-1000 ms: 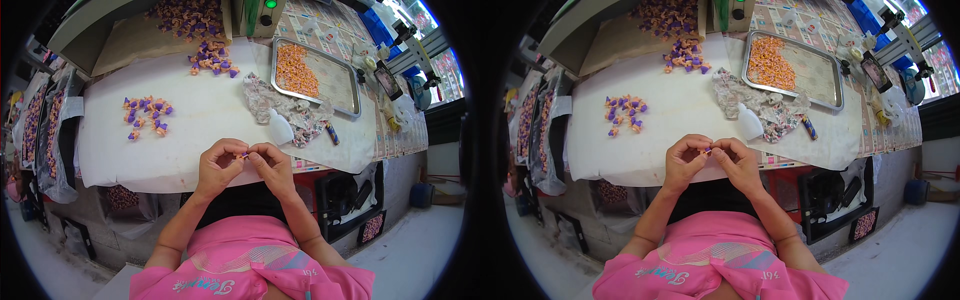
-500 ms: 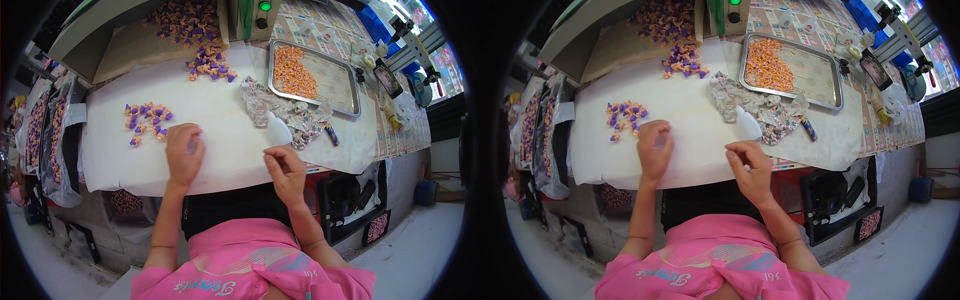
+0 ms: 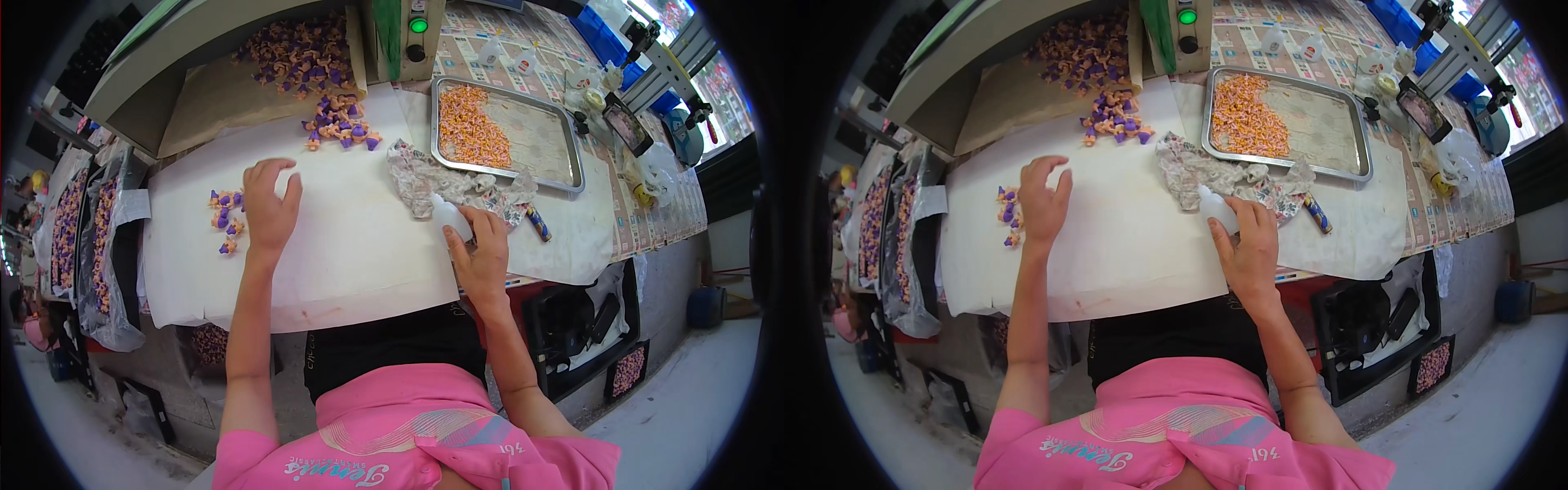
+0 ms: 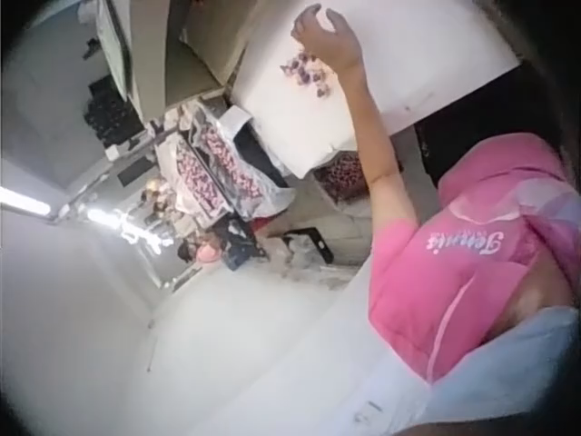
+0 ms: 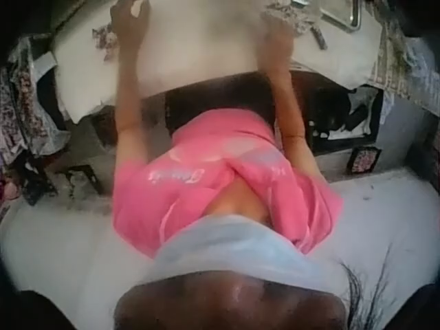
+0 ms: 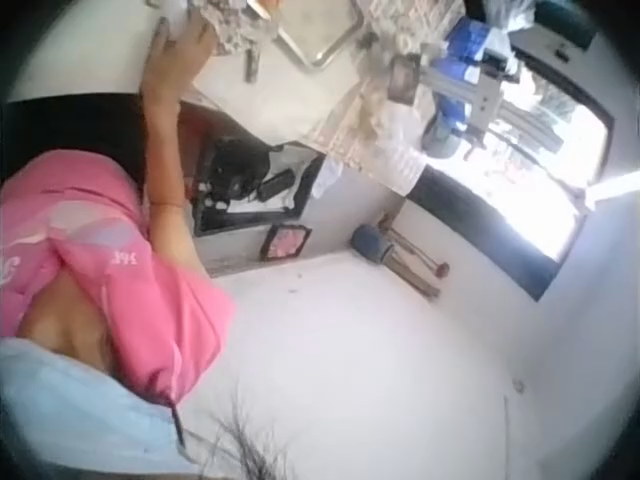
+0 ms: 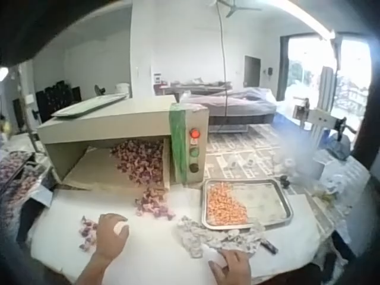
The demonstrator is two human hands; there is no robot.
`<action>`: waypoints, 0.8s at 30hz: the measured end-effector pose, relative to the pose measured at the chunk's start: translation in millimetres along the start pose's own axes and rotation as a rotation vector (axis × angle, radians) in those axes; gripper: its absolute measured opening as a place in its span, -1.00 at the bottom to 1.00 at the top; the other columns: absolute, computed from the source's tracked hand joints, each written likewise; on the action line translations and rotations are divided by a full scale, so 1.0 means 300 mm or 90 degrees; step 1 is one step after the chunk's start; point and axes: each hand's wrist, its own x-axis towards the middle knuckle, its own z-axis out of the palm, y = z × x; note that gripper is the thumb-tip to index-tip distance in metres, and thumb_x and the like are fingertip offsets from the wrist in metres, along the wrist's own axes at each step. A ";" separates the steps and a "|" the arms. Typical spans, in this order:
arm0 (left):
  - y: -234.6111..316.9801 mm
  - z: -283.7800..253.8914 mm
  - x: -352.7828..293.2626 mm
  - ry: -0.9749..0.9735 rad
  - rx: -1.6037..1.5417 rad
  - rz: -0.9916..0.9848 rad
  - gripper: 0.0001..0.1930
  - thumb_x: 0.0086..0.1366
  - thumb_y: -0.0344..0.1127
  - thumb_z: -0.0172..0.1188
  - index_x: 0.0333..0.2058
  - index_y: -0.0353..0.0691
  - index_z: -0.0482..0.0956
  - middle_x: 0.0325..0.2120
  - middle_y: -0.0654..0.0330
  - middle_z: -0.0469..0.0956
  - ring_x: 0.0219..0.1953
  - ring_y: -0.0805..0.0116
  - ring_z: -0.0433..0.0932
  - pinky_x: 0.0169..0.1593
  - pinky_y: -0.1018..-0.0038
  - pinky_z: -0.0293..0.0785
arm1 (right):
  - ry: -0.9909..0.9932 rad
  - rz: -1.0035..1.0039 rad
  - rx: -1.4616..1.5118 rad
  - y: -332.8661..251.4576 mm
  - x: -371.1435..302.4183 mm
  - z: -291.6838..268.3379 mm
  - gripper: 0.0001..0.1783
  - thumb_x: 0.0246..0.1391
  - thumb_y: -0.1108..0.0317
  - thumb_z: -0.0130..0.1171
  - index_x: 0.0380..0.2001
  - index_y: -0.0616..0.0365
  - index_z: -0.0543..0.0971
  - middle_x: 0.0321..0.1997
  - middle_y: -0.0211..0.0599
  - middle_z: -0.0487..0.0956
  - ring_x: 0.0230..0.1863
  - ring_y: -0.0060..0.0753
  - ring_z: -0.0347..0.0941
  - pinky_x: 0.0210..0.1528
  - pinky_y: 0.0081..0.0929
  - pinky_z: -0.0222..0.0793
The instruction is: Assembling small purple and orange plastic components using glue at a workstation.
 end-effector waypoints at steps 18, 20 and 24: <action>0.102 0.122 -0.020 -0.119 -0.319 -0.194 -0.82 0.15 -0.61 0.14 -0.25 -0.30 0.53 -0.32 0.27 0.47 -0.32 0.57 0.45 -0.21 0.65 0.40 | 0.032 0.052 0.079 -0.030 -0.013 -0.092 -0.69 -0.06 0.50 0.27 -0.19 0.29 0.52 -0.30 -0.24 0.46 -0.21 -0.28 0.47 -0.21 -0.42 0.40; 0.178 0.095 -0.093 -0.175 -0.555 -0.276 -0.79 0.12 -0.64 0.14 -0.25 -0.28 0.55 -0.28 0.31 0.45 -0.28 0.64 0.43 -0.22 0.66 0.40 | 0.024 0.159 0.322 -0.043 -0.027 -0.089 -0.72 0.02 0.51 0.23 -0.17 0.32 0.50 -0.25 -0.34 0.46 -0.27 -0.46 0.45 -0.27 -0.56 0.39; 0.282 0.044 -0.208 -0.240 -0.649 -0.336 -0.74 0.14 -0.64 0.17 -0.18 -0.27 0.53 -0.33 0.36 0.48 -0.28 0.64 0.43 -0.17 0.70 0.38 | -0.021 0.207 0.439 -0.054 -0.069 -0.090 -0.72 0.06 0.48 0.23 -0.14 0.32 0.49 -0.17 -0.37 0.44 -0.35 -0.61 0.40 -0.37 -0.68 0.36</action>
